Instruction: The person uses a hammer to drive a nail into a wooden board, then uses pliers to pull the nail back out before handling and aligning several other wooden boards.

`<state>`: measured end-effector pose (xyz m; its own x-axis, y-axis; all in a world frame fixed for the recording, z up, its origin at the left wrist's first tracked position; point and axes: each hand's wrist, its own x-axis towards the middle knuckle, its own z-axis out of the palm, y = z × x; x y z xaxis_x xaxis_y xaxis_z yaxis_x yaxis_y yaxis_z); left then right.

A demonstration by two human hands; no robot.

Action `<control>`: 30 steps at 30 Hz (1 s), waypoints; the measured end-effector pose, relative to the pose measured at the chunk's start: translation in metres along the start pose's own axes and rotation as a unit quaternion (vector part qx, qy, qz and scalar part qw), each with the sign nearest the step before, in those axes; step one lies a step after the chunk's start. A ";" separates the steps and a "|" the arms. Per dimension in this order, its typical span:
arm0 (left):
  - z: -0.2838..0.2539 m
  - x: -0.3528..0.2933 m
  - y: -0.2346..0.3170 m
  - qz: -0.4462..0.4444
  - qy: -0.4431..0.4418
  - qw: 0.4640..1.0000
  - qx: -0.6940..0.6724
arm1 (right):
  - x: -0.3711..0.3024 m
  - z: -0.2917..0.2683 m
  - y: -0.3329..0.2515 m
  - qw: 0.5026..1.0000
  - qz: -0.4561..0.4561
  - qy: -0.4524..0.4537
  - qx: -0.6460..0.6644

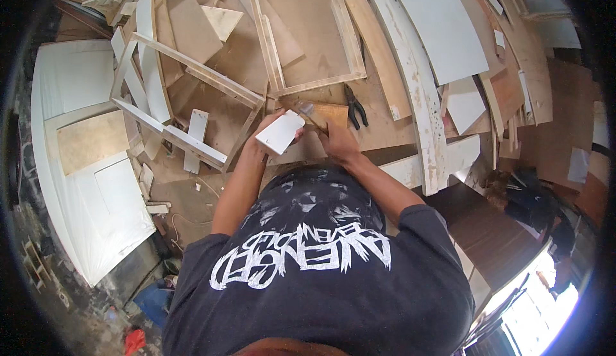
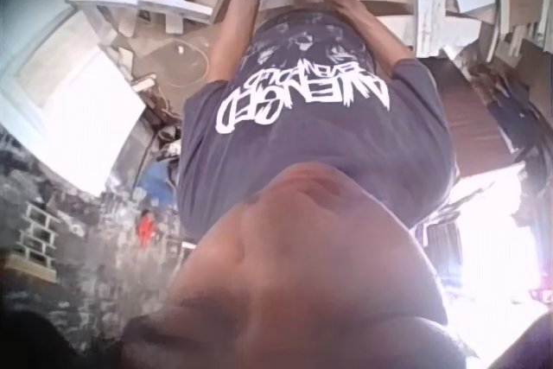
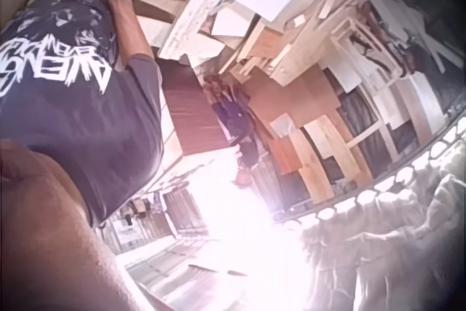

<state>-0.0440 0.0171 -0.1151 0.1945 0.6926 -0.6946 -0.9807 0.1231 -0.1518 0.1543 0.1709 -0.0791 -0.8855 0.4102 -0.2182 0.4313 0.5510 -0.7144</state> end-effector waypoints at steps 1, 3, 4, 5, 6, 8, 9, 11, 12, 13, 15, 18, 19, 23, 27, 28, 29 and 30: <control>0.008 -0.003 -0.002 -0.002 -0.001 1.000 0.003 | 0.000 -0.004 -0.003 1.000 -0.010 0.026 0.008; 0.021 -0.008 -0.005 0.002 0.046 0.999 -0.025 | 0.005 -0.004 0.003 0.999 0.025 -0.002 -0.022; 0.010 -0.001 0.000 0.003 0.053 0.999 0.008 | 0.009 -0.005 0.001 0.996 0.053 -0.042 -0.052; -0.003 0.001 0.002 0.007 0.053 0.999 0.006 | 0.009 -0.007 -0.002 0.996 0.049 -0.044 -0.053; -0.009 0.000 0.002 0.012 -0.024 0.999 0.024 | 0.006 -0.012 -0.005 0.998 0.038 -0.033 -0.023; -0.018 -0.001 -0.001 0.017 -0.099 0.994 0.042 | 0.004 -0.013 -0.003 0.999 0.026 -0.021 0.007; -0.013 -0.002 -0.002 0.022 -0.071 0.997 0.029 | 0.006 -0.011 -0.001 0.998 0.042 -0.030 -0.020; -0.002 -0.003 -0.003 0.028 -0.045 0.998 0.021 | 0.008 -0.011 0.003 0.997 0.056 -0.034 -0.047; 0.001 -0.002 -0.005 0.039 -0.038 0.997 0.061 | 0.011 -0.014 0.004 0.997 0.069 -0.016 -0.038; 0.010 -0.006 -0.011 0.044 -0.028 0.994 0.099 | 0.010 -0.017 0.001 0.996 0.089 0.000 -0.027; 0.010 -0.028 -0.022 0.047 0.007 0.989 0.139 | 0.004 -0.032 -0.015 0.995 0.091 0.030 0.000; 0.028 -0.068 -0.031 0.185 0.015 0.967 0.173 | 0.002 -0.040 -0.010 0.994 0.082 0.066 -0.019; 0.039 -0.085 -0.031 0.264 0.014 0.949 0.171 | 0.006 -0.040 -0.005 0.994 0.061 0.065 -0.061; 0.084 -0.149 -0.017 0.339 -0.061 0.926 0.152 | 0.016 -0.027 0.001 0.991 -0.016 0.044 -0.125; 0.106 -0.188 -0.010 0.436 -0.091 0.862 0.243 | 0.041 -0.006 -0.004 0.984 -0.056 0.006 -0.167; 0.116 -0.197 -0.015 0.457 -0.076 0.846 0.265 | 0.044 -0.002 -0.003 0.987 -0.060 0.014 -0.151; 0.121 -0.204 -0.019 0.464 -0.077 0.842 0.265 | 0.045 0.000 -0.002 0.988 -0.064 0.021 -0.136; 0.124 -0.211 -0.023 0.480 -0.085 0.829 0.275 | 0.047 0.001 0.001 0.987 -0.074 0.022 -0.138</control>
<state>-0.0647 -0.0440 0.1221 -0.6395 0.7439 -0.1938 -0.5517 -0.2686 0.7896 0.1127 0.1899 -0.0906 -0.9368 0.3379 -0.0908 0.3332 0.7820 -0.5268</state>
